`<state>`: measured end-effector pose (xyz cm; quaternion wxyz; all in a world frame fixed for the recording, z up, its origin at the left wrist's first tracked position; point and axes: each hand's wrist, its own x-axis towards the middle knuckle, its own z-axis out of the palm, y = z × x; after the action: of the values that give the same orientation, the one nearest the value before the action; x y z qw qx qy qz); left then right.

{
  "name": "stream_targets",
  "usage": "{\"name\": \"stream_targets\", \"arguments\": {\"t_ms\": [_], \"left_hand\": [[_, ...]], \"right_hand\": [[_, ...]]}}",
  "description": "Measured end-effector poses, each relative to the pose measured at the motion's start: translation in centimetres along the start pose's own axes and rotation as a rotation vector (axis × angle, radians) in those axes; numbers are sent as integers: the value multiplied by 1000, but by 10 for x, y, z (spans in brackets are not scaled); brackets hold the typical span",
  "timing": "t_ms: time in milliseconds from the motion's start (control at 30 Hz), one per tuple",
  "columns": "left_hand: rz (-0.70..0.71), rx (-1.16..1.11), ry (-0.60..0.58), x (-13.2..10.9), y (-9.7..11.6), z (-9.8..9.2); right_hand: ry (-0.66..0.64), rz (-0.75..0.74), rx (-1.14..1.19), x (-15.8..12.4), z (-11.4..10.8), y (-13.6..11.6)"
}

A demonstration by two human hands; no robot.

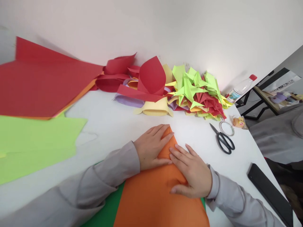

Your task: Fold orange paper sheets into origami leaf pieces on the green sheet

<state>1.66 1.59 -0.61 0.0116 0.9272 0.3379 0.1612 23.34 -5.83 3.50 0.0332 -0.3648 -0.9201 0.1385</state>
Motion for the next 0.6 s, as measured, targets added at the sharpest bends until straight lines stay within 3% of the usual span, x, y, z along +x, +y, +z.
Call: {"name": "stream_targets", "arguments": {"t_ms": [600], "left_hand": [[5, -14, 0, 2, 0, -4]], "right_hand": [[-2, 17, 15, 0, -3, -2]]}}
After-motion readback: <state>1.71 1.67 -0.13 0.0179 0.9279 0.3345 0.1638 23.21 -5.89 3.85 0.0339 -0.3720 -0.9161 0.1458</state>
